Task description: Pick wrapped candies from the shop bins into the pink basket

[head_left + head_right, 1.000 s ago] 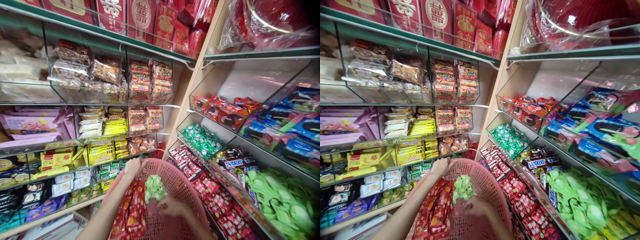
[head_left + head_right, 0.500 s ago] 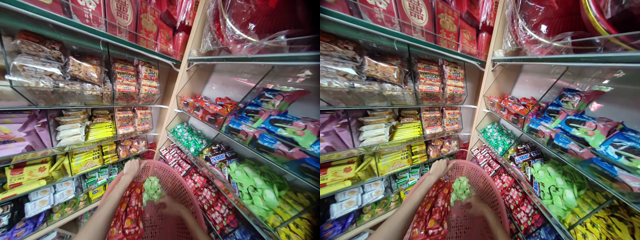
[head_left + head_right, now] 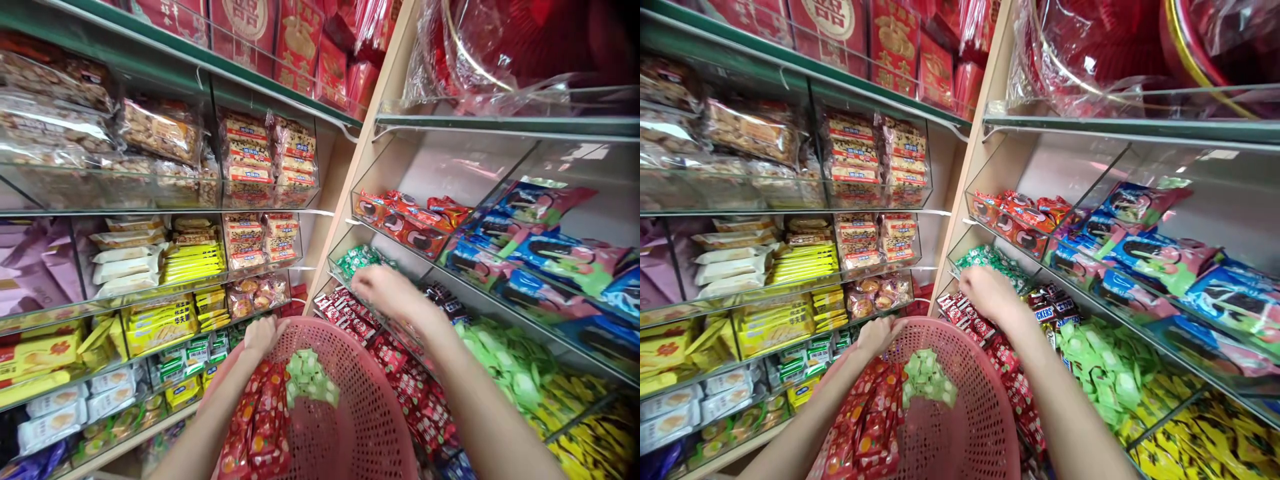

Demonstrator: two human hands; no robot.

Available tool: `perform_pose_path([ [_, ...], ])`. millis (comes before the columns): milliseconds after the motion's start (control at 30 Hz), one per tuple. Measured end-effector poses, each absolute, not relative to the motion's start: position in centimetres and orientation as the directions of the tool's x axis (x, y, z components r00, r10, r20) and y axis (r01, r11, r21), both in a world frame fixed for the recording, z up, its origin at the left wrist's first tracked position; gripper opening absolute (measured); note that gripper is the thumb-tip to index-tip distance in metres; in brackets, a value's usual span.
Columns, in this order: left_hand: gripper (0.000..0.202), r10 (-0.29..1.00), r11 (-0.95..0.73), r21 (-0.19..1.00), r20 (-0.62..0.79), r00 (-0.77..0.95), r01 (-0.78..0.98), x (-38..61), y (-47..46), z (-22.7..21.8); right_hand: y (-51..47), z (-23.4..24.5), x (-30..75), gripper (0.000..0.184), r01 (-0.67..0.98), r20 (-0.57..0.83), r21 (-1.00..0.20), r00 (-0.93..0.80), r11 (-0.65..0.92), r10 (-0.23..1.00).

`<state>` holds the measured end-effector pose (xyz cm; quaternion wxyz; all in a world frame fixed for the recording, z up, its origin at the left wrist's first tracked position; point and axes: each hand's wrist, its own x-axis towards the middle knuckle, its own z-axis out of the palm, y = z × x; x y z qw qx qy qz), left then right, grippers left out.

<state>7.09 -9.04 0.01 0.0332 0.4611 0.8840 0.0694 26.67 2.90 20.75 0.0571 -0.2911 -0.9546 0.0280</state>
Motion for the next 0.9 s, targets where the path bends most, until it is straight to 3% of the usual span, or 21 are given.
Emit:
perform_pose_path([
  [100, 0.064, 0.815, 0.570, 0.171, 0.008, -0.580, 0.804, 6.8, -9.3, 0.0, 6.8, 22.8, 25.0, 0.021, 0.685, 0.044, 0.148, -0.725, 0.713, 0.687],
  [200, 0.064, 0.801, 0.587, 0.188, 0.003, -0.598, 0.787, 6.4, -9.7, -0.1, 10.0, 21.7, 23.8, 0.033, 0.729, -0.059, 0.235, -0.649, 0.643, 0.758],
  [433, 0.065, 0.761, 0.639, 0.194, -0.019, -0.648, 0.744, 5.5, -10.6, -0.1, 12.9, 17.7, 22.7, 0.049, 0.731, -0.178, 0.258, -0.607, 0.632, 0.775],
  [900, 0.065, 0.751, 0.643, 0.193, 0.032, -0.660, 0.741, 4.7, -11.2, -0.6, 13.2, 16.5, 22.2, 0.034, 0.759, -0.113, 0.229, -0.602, 0.610, 0.791],
])
